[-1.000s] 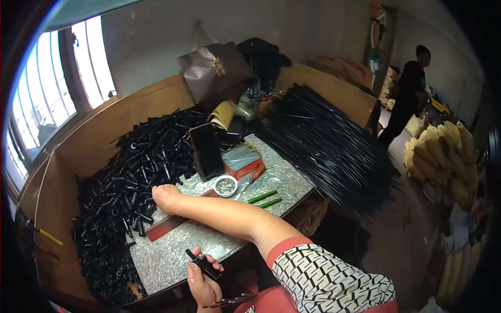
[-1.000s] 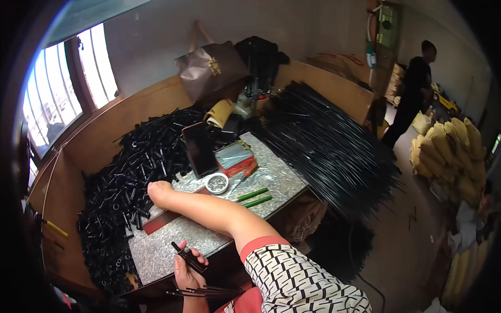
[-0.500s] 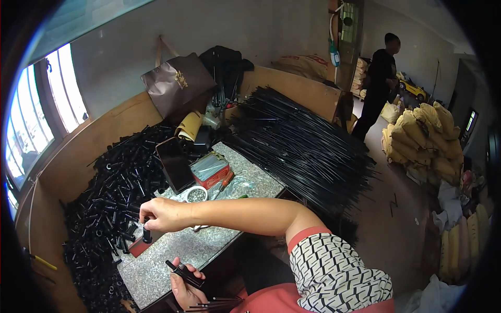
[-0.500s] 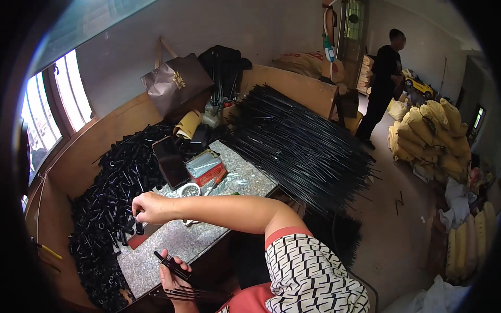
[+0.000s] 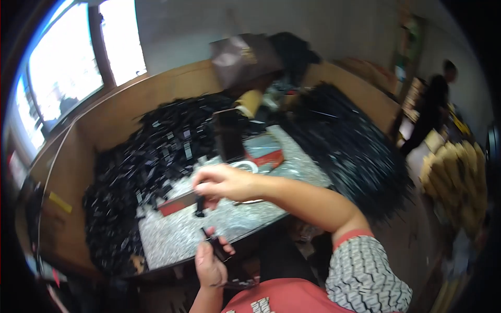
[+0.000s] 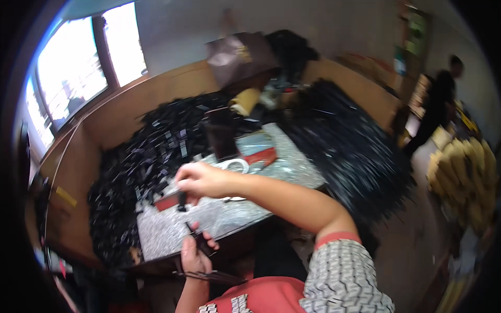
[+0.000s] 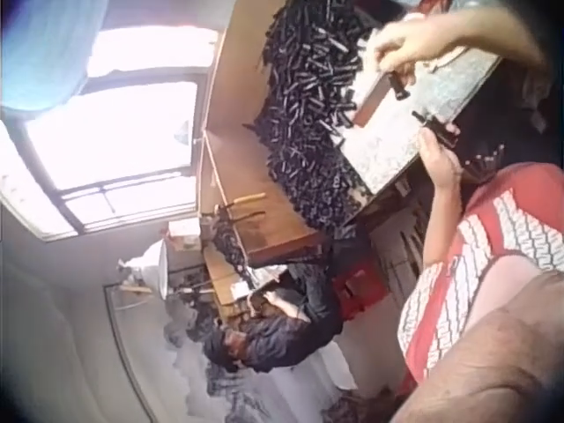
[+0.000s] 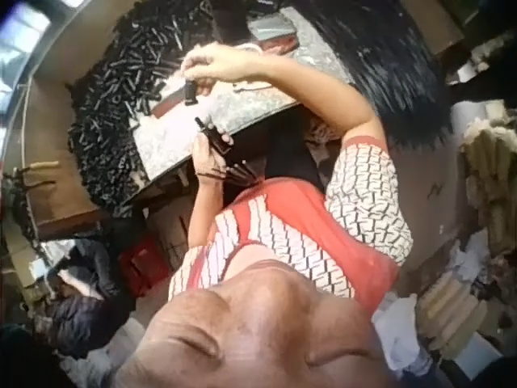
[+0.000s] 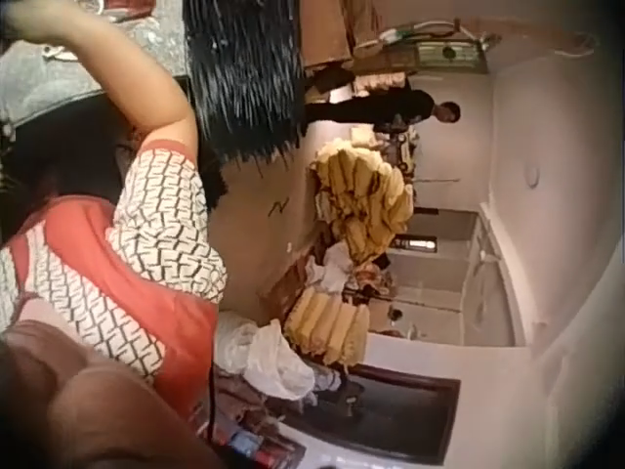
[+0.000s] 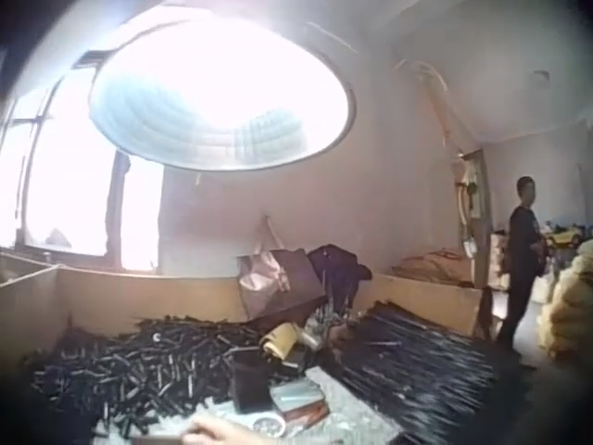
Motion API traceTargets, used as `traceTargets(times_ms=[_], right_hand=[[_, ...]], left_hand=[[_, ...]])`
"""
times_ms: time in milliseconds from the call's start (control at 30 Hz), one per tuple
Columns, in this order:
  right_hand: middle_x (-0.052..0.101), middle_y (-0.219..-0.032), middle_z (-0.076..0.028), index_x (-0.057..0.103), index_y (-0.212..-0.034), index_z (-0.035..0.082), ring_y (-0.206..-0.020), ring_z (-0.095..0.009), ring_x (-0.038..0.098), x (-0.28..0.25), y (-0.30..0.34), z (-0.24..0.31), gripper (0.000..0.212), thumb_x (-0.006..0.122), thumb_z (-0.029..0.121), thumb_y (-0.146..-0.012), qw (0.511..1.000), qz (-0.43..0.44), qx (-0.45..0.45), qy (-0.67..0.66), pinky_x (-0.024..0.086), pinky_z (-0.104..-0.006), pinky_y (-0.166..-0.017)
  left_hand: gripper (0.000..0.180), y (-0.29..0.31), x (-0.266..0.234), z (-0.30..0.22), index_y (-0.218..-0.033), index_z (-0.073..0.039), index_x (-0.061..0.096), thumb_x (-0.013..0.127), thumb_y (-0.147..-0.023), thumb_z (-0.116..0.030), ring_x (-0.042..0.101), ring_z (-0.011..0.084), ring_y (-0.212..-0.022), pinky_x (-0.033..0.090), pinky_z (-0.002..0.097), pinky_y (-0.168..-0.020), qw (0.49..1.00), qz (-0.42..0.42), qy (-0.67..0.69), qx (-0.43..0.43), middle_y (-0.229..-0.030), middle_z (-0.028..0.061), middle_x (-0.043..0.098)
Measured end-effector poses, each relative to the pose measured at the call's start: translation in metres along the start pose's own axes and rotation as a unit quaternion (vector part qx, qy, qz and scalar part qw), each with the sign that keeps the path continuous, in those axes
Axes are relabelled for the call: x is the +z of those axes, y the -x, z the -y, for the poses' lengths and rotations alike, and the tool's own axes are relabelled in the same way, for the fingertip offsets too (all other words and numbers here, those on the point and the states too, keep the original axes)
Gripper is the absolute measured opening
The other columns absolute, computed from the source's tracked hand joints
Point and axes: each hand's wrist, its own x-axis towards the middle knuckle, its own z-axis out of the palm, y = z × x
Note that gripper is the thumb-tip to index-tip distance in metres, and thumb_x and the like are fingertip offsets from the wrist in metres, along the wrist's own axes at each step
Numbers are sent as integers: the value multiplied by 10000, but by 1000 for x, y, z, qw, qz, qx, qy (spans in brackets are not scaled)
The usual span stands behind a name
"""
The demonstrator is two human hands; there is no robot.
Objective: Assembling black rods into a central connector and securing them with pliers.
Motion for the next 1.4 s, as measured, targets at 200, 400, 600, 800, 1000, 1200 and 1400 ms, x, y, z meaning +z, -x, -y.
traceTargets(times_ms=[200, 400, 600, 800, 1000, 1200, 1400], right_hand=[[593, -807, -63, 537, -1098, 3, -689, -174, 647, 7, 14, -5, 221, 510, 185, -975, 997, -27, 60, -41, 531, -293, -647], [633, -925, -103, 520, -1119, 0, -716, -172, 654, 15, 8, -7, 229, 510, 176, -972, 994, -28, 81, -68, 549, -283, -651], [611, -872, -66, 531, -1107, 2, -700, -145, 641, 20, 1, -2, 227, 522, 181, -969, 993, -17, 110, -27, 530, -256, -653], [616, -889, -54, 534, -1127, 3, -733, -125, 644, 18, 1, -3, 217, 520, 150, -967, 995, 0, 104, 10, 532, -241, -665], [583, -895, -37, 513, -1161, -2, -736, -87, 617, 25, 1, -7, 237, 500, 148, -978, 993, 26, 100, 54, 529, -234, -679], [581, -896, -40, 505, -1193, -14, -744, -103, 617, 23, 7, -3, 278, 497, 163, -980, 994, -7, 84, 65, 532, -247, -685], [564, -830, -21, 507, -1215, 4, -710, -87, 604, 31, 0, -6, 271, 482, 141, -982, 993, 9, 80, 84, 529, -233, -657]], left_hand=[[419, 7, -6, 6, -1337, -1, 409, 388, -1020, -273, 557, 130, -819, 471, 284, -788, 999, -3, -9, -49, -964, 71, 573], [468, 14, -2, 1, -1348, 13, 409, 390, -1020, -320, 541, 103, -823, 455, 256, -776, 999, 17, -20, -40, -975, 46, 570], [507, 3, -3, -2, -1368, 14, 366, 409, -1008, -340, 553, 126, -839, 464, 271, -791, 999, 32, -12, -40, -990, 62, 569], [489, 1, -4, 1, -1353, 7, 368, 409, -1007, -336, 560, 128, -831, 472, 279, -792, 999, 22, -15, -45, -985, 70, 566], [476, 6, -3, 0, -1331, 6, 388, 386, -1012, -347, 564, 138, -822, 475, 301, -775, 999, 13, -24, -30, -969, 85, 568], [485, 2, 1, 2, -1333, 13, 383, 389, -1011, -351, 568, 140, -827, 471, 302, -776, 999, 21, -33, -33, -967, 87, 573], [496, 6, -2, -3, -1342, 20, 368, 391, -1011, -348, 569, 143, -827, 472, 303, -776, 999, 4, -27, -28, -972, 94, 572]])
